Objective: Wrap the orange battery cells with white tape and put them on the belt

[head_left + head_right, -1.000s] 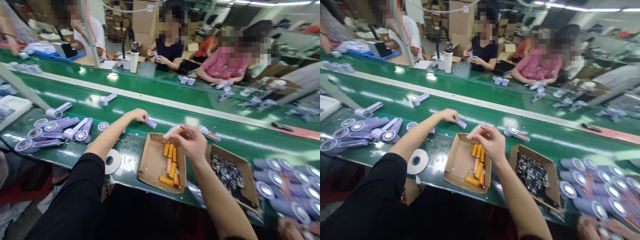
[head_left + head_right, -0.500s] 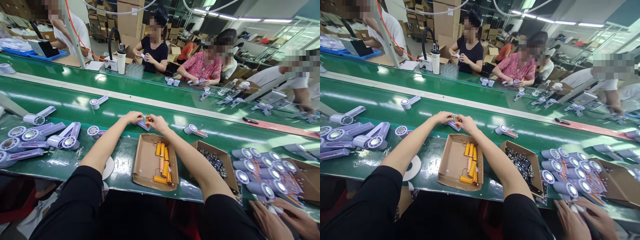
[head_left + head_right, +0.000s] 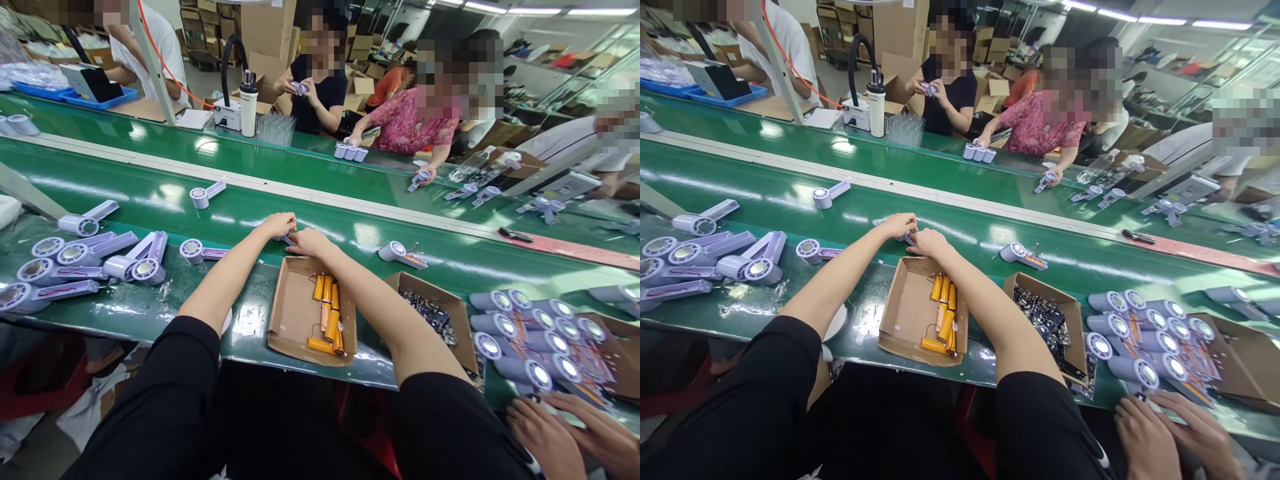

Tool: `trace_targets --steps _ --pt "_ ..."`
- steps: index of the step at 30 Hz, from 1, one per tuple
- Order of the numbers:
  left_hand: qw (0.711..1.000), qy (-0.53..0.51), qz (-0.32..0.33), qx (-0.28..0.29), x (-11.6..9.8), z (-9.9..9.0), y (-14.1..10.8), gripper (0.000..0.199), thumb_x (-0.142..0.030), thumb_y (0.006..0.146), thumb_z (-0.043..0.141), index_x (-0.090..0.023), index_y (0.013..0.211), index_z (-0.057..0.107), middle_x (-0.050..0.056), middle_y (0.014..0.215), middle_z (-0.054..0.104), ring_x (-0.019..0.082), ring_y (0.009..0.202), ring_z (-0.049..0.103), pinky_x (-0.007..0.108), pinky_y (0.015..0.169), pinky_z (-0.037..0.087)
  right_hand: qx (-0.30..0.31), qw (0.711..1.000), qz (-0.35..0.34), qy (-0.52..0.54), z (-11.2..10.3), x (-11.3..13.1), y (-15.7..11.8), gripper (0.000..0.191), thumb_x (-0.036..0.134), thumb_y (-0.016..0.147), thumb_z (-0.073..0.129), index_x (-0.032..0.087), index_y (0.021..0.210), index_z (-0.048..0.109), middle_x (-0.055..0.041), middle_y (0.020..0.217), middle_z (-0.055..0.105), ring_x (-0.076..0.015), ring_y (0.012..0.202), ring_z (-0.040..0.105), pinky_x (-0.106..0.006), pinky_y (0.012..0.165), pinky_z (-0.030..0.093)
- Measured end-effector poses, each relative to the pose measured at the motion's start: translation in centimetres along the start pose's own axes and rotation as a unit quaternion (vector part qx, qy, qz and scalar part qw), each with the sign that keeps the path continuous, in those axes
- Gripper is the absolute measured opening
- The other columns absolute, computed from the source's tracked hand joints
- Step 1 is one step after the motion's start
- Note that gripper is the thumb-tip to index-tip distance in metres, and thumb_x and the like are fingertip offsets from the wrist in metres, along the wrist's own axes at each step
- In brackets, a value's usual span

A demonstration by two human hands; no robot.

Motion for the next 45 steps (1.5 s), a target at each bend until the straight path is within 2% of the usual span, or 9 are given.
trace_targets --steps 8,15,20,25,28,32,35,40,45 --pt "0.995 -0.007 -0.011 -0.095 -4.2 -2.6 -5.1 0.033 -0.028 0.107 0.065 -0.016 0.136 0.069 0.014 0.143 0.072 0.026 0.134 0.068 0.046 0.118 0.055 0.01 0.999 -0.012 -0.041 -2.0 0.8 -0.3 0.041 0.037 0.109 0.061 0.012 0.138 0.076 -0.0225 0.137 0.078 -0.0312 0.123 0.075 -0.034 0.101 0.056" --pt "0.982 0.03 -0.037 -0.181 0.6 -1.4 -27.5 0.038 -0.044 0.106 0.052 -0.023 0.123 0.078 0.012 0.133 0.08 0.031 0.128 0.073 0.048 0.116 0.056 -0.042 0.999 0.018 0.003 -1.7 -0.6 -2.3 0.037 0.033 0.108 0.062 0.022 0.138 0.08 -0.0146 0.138 0.079 -0.029 0.125 0.073 -0.033 0.102 0.055" --pt "0.988 0.149 0.003 -0.039 5.8 1.2 -37.6 0.052 -0.048 0.091 0.076 -0.033 0.14 0.074 0.008 0.157 0.068 0.036 0.15 0.059 0.051 0.122 0.054 -0.052 0.996 0.056 0.044 -3.4 -0.1 -3.9 0.037 0.037 0.106 0.065 0.019 0.135 0.082 -0.0189 0.134 0.08 -0.0321 0.119 0.075 -0.038 0.101 0.056" --pt "0.988 0.149 0.004 0.026 6.4 2.0 -40.1 0.073 -0.038 0.087 0.084 -0.032 0.156 0.062 0.008 0.17 0.055 0.039 0.166 0.037 0.056 0.125 0.051 -0.136 0.985 0.033 0.1 -4.8 5.8 -10.7 0.045 0.041 0.112 0.054 0.017 0.143 0.076 -0.0207 0.135 0.078 -0.0347 0.12 0.074 -0.046 0.104 0.055" --pt "0.985 0.162 0.026 -0.058 4.2 1.2 -41.8 0.054 -0.026 0.089 0.079 -0.033 0.143 0.071 0.008 0.155 0.069 0.037 0.156 0.052 0.055 0.122 0.056 -0.178 0.932 -0.084 0.303 -2.4 11.1 -18.1 0.041 0.046 0.111 0.057 0.02 0.13 0.082 -0.0113 0.114 0.086 -0.0264 0.101 0.079 -0.038 0.095 0.058" --pt "0.952 0.178 0.085 -0.233 -0.4 0.1 -43.8 0.047 -0.018 0.088 0.076 -0.029 0.133 0.072 0.011 0.135 0.078 0.041 0.151 0.055 0.066 0.125 0.051 -0.047 0.83 -0.111 0.545 4.1 18.1 -23.7 0.06 0.055 0.097 0.08 0.018 0.144 0.073 -0.0051 0.095 0.087 -0.018 0.07 0.076 -0.028 0.073 0.059" --pt "0.934 0.17 0.159 -0.271 -2.8 0.2 -43.7 0.053 -0.007 0.085 0.071 -0.032 0.131 0.068 0.008 0.13 0.079 0.04 0.154 0.053 0.07 0.126 0.048 0.027 0.768 -0.18 0.614 7.2 23.8 -24.0 0.04 0.054 0.102 0.074 0.019 0.119 0.083 -0.0008 0.081 0.084 -0.0156 0.061 0.073 -0.025 0.066 0.056" --pt "0.913 0.147 0.151 -0.348 -2.0 -1.0 -43.2 0.05 -0.008 0.084 0.074 -0.032 0.128 0.069 0.009 0.121 0.077 0.04 0.146 0.06 0.063 0.117 0.056 0.038 0.875 -0.226 0.427 9.4 26.6 -23.0 0.03 0.043 0.109 0.067 0.025 0.092 0.083 0.0032 0.083 0.084 -0.0176 0.078 0.078 -0.022 0.071 0.05" --pt "0.907 0.176 0.129 -0.361 -2.2 -0.9 -44.6 0.048 -0.012 0.083 0.081 -0.034 0.125 0.07 0.007 0.114 0.078 0.04 0.134 0.065 0.061 0.11 0.056 -0.061 0.92 -0.21 0.324 5.3 18.3 -24.6 0.033 0.043 0.109 0.068 0.021 0.131 0.08 -0.0082 0.115 0.086 -0.0225 0.108 0.078 -0.028 0.095 0.055"
Point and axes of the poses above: each hand's wrist, its own y-axis towards the middle knuckle, its own z-axis out of the palm, x = y × z, the point moved 6 cm from there along y, towards the middle knuckle
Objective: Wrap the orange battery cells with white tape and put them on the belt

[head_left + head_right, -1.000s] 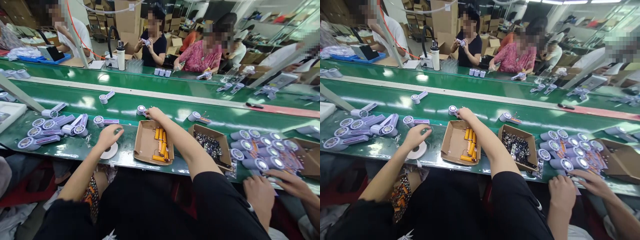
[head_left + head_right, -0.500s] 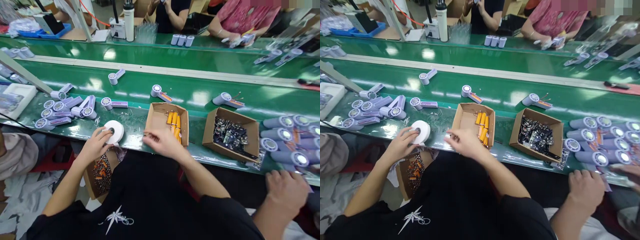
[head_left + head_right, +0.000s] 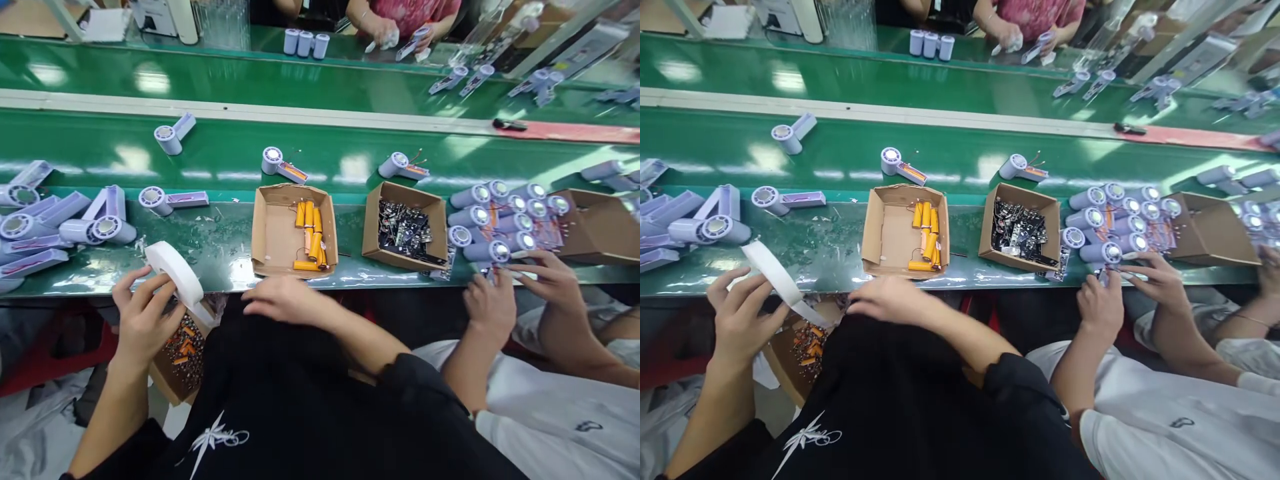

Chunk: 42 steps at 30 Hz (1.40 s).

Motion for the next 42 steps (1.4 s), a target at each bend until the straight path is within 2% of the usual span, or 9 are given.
trace_targets --steps 7,11,15,18,21,25,32,38,42 --pt "0.998 -0.032 0.015 0.044 -2.5 2.4 1.0 0.041 -0.012 0.086 0.076 -0.029 0.123 0.069 0.009 0.115 0.078 0.037 0.126 0.065 0.056 0.106 0.056 0.133 0.918 0.175 -0.33 -7.2 -7.0 -1.8 0.023 0.033 0.098 0.078 0.013 0.106 0.087 -0.0209 0.123 0.077 -0.0382 0.128 0.065 -0.041 0.095 0.053" --pt "0.995 -0.055 0.036 0.071 -4.1 3.7 1.8 0.035 -0.015 0.092 0.074 -0.026 0.125 0.071 0.009 0.112 0.079 0.034 0.118 0.064 0.052 0.103 0.054 0.117 0.957 0.088 -0.251 -7.1 -8.5 -2.0 0.018 0.031 0.097 0.077 0.018 0.096 0.088 -0.014 0.106 0.079 -0.0287 0.108 0.071 -0.036 0.088 0.052" --pt "0.991 -0.08 0.062 0.093 -5.6 4.0 2.2 0.031 -0.015 0.094 0.073 -0.022 0.125 0.072 0.01 0.113 0.079 0.03 0.111 0.062 0.047 0.1 0.051 -0.16 0.986 -0.003 0.042 -9.9 -9.4 -4.1 0.022 0.043 0.094 0.082 0.022 0.093 0.087 -0.0003 0.071 0.072 -0.0164 0.066 0.066 -0.029 0.068 0.053" --pt "0.983 -0.107 0.087 0.122 -6.6 4.0 2.5 0.03 -0.015 0.095 0.072 -0.02 0.125 0.072 0.01 0.114 0.079 0.028 0.109 0.061 0.045 0.1 0.049 -0.443 0.879 -0.027 0.175 -10.6 -9.1 -6.9 0.026 0.049 0.092 0.083 0.024 0.098 0.085 0.0007 0.072 0.076 -0.0162 0.055 0.067 -0.028 0.056 0.055" --pt "0.97 -0.138 0.129 0.152 -7.8 3.7 3.2 0.032 -0.012 0.095 0.069 -0.019 0.125 0.074 0.009 0.115 0.079 0.026 0.11 0.06 0.042 0.101 0.047 -0.541 0.831 -0.096 0.09 -9.0 -5.7 -7.8 0.026 0.031 0.087 0.083 0.026 0.113 0.082 -0.003 0.09 0.086 -0.02 0.065 0.079 -0.03 0.061 0.064" --pt "0.951 -0.168 0.179 0.19 -9.1 3.1 4.2 0.039 -0.007 0.094 0.063 -0.02 0.129 0.074 0.008 0.118 0.078 0.025 0.113 0.061 0.04 0.105 0.046 -0.512 0.829 -0.21 -0.082 -7.7 -1.3 -6.9 0.036 0.015 0.082 0.077 0.026 0.116 0.078 -0.0018 0.089 0.086 -0.0201 0.072 0.084 -0.027 0.069 0.069" --pt "0.939 -0.17 0.199 0.222 -9.9 3.1 5.0 0.045 -0.005 0.094 0.06 -0.02 0.134 0.073 0.007 0.123 0.078 0.023 0.111 0.062 0.04 0.107 0.048 -0.461 0.853 -0.241 -0.048 -6.6 -1.2 -7.1 0.04 0.011 0.083 0.074 0.028 0.119 0.074 -0.0033 0.096 0.087 -0.0189 0.079 0.085 -0.027 0.074 0.069" --pt "0.947 -0.05 0.234 0.215 -9.0 3.6 5.3 0.047 -0.002 0.094 0.062 -0.021 0.135 0.074 0.005 0.127 0.079 0.026 0.105 0.06 0.044 0.105 0.05 -0.309 0.925 -0.076 0.208 -4.4 -4.4 -6.7 0.045 0.021 0.086 0.077 0.023 0.131 0.075 -0.0106 0.124 0.084 -0.0259 0.111 0.083 -0.04 0.101 0.067" --pt "0.938 0.018 0.303 0.17 -8.9 3.3 6.5 0.043 -0.001 0.097 0.061 -0.024 0.129 0.078 0.0 0.132 0.079 0.024 0.108 0.062 0.048 0.12 0.045 -0.224 0.874 0.069 0.425 -3.8 -6.5 -5.1 0.058 0.04 0.084 0.089 0.02 0.136 0.075 -0.0119 0.127 0.083 -0.026 0.112 0.083 -0.039 0.098 0.068"
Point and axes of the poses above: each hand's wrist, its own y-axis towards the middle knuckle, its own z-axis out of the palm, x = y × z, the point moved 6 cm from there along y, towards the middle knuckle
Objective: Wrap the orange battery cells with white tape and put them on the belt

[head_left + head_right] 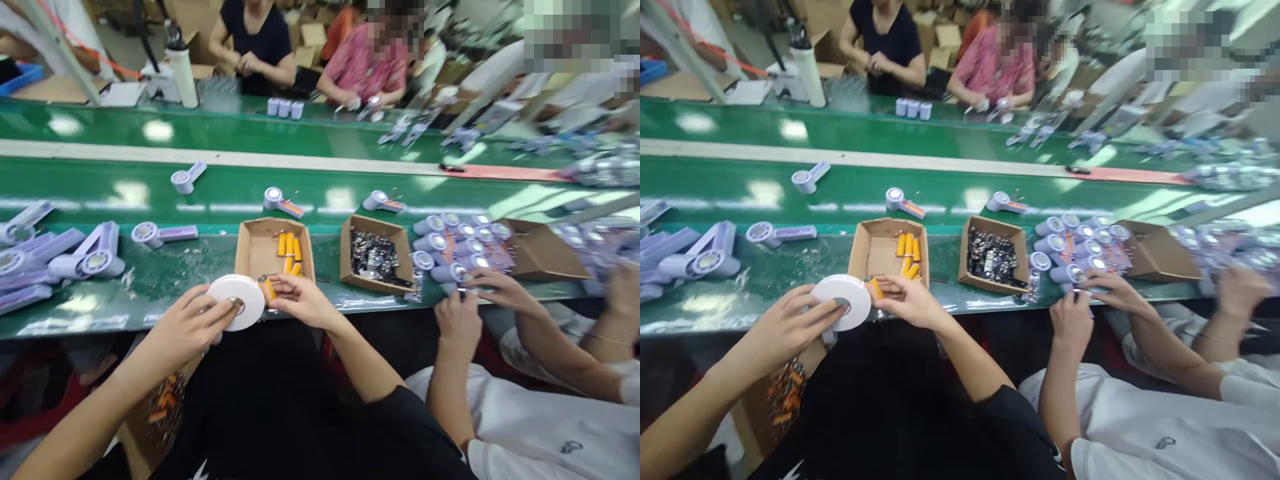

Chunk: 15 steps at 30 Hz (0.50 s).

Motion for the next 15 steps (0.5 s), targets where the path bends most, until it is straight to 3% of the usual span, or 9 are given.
trace_targets --steps 3,6,11,15 --pt "0.998 0.04 0.04 -0.029 0.8 -0.2 1.1 0.044 0.0 0.096 0.056 -0.026 0.12 0.082 -0.001 0.129 0.08 0.024 0.115 0.062 0.048 0.127 0.04 0.053 0.998 0.028 -0.01 -0.5 1.3 2.1 0.046 0.043 0.078 0.092 0.019 0.116 0.083 -0.007 0.109 0.086 -0.0254 0.103 0.081 -0.036 0.095 0.067" --pt "0.993 0.066 0.063 -0.071 1.4 -0.3 2.3 0.045 -0.002 0.094 0.053 -0.027 0.114 0.085 0.001 0.125 0.081 0.026 0.117 0.062 0.049 0.125 0.04 0.056 0.996 0.03 -0.057 -1.7 3.0 3.6 0.032 0.039 0.074 0.094 0.019 0.096 0.085 -0.0029 0.094 0.085 -0.0226 0.091 0.078 -0.033 0.09 0.065" --pt "0.992 0.093 0.03 -0.074 1.6 0.2 3.1 0.044 -0.006 0.092 0.06 -0.029 0.122 0.084 0.002 0.134 0.079 0.026 0.11 0.061 0.048 0.111 0.045 -0.043 0.995 0.024 0.086 -1.6 2.6 3.8 0.041 0.04 0.062 0.099 0.021 0.094 0.084 -0.0028 0.09 0.083 -0.0223 0.084 0.078 -0.034 0.086 0.065" --pt "0.993 0.103 -0.014 -0.055 1.8 0.9 3.0 0.048 -0.002 0.087 0.065 -0.029 0.122 0.084 0.0 0.13 0.08 0.023 0.097 0.06 0.04 0.096 0.049 -0.081 0.993 0.018 0.087 -0.4 1.1 3.1 0.042 0.049 0.064 0.096 0.023 0.094 0.083 -0.0023 0.09 0.083 -0.0241 0.086 0.079 -0.036 0.088 0.066"
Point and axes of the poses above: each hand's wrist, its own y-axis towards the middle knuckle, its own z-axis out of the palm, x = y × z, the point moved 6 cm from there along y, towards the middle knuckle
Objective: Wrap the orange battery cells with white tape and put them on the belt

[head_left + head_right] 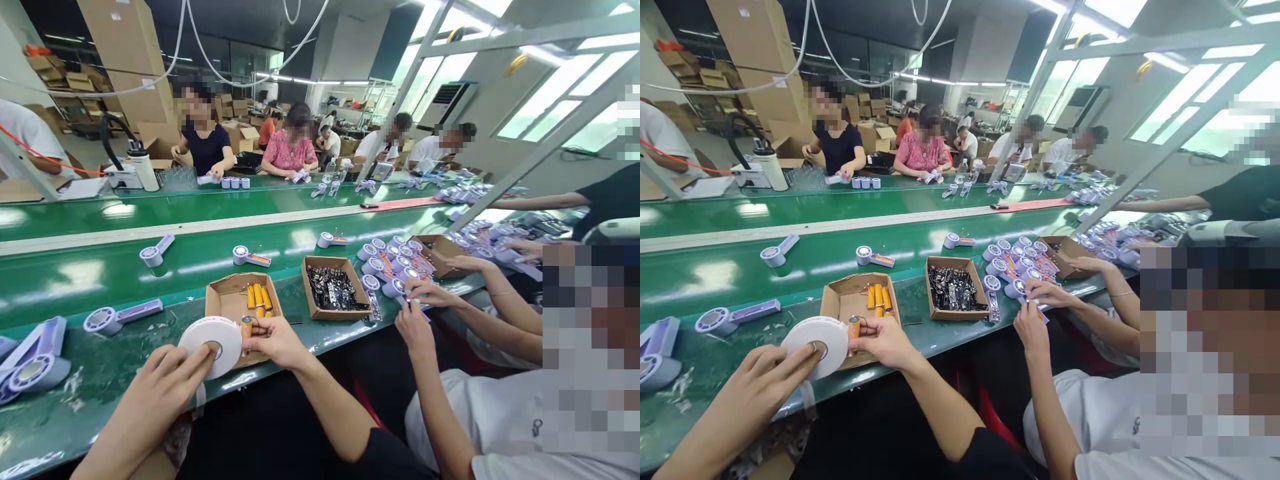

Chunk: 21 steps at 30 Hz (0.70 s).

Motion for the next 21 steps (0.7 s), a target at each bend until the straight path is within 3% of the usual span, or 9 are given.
trace_targets --steps 5,8,11,15,18,21 --pt "0.998 -0.013 0.066 0.018 -1.4 -0.9 1.3 0.04 0.001 0.086 0.064 -0.023 0.11 0.085 0.003 0.124 0.08 0.023 0.099 0.062 0.038 0.088 0.053 0.024 0.994 0.037 -0.1 -1.1 1.0 -0.4 0.026 0.032 0.064 0.098 0.018 0.07 0.078 0.0014 0.068 0.075 -0.0206 0.072 0.074 -0.033 0.077 0.065" --pt "0.997 -0.031 0.059 0.044 -1.3 -1.5 2.3 0.038 0.0 0.09 0.065 -0.022 0.117 0.082 0.006 0.126 0.078 0.025 0.1 0.062 0.04 0.086 0.052 0.019 0.995 0.045 -0.088 -2.2 1.5 0.5 0.033 0.036 0.063 0.101 0.017 0.083 0.082 -0.0006 0.077 0.08 -0.0201 0.072 0.077 -0.032 0.074 0.066" --pt "0.998 -0.038 -0.002 0.045 -1.0 -1.5 3.1 0.037 -0.003 0.096 0.065 -0.02 0.126 0.077 0.008 0.129 0.077 0.025 0.098 0.061 0.042 0.083 0.048 -0.083 0.996 0.003 0.041 -2.4 0.8 0.8 0.052 0.045 0.062 0.104 0.018 0.102 0.083 -0.0069 0.1 0.087 -0.0213 0.083 0.082 -0.031 0.079 0.069" --pt "0.993 -0.043 -0.109 -0.01 -2.2 -1.0 3.2 0.024 -0.02 0.102 0.07 -0.014 0.125 0.075 0.011 0.12 0.078 0.027 0.094 0.058 0.044 0.082 0.042 -0.242 0.953 -0.088 0.159 -1.0 -1.5 -0.4 0.057 0.054 0.071 0.1 0.022 0.114 0.079 -0.01 0.121 0.085 -0.0225 0.097 0.084 -0.033 0.085 0.072" --pt "0.989 -0.097 -0.115 -0.016 -4.0 -0.7 2.2 0.025 -0.024 0.102 0.071 -0.015 0.125 0.074 0.011 0.109 0.078 0.026 0.093 0.058 0.043 0.082 0.042 -0.25 0.953 -0.123 0.122 -1.2 -1.0 -0.2 0.054 0.054 0.073 0.1 0.02 0.11 0.079 -0.0115 0.114 0.086 -0.0249 0.092 0.084 -0.037 0.085 0.073" --pt "0.981 -0.179 -0.07 0.019 -5.1 -0.3 -0.6 0.032 -0.021 0.101 0.071 -0.02 0.133 0.072 0.008 0.107 0.076 0.024 0.095 0.059 0.04 0.085 0.044 -0.267 0.94 -0.194 0.081 -4.8 2.0 0.6 0.052 0.054 0.078 0.097 0.022 0.113 0.077 -0.0085 0.116 0.085 -0.0227 0.099 0.084 -0.036 0.093 0.071"
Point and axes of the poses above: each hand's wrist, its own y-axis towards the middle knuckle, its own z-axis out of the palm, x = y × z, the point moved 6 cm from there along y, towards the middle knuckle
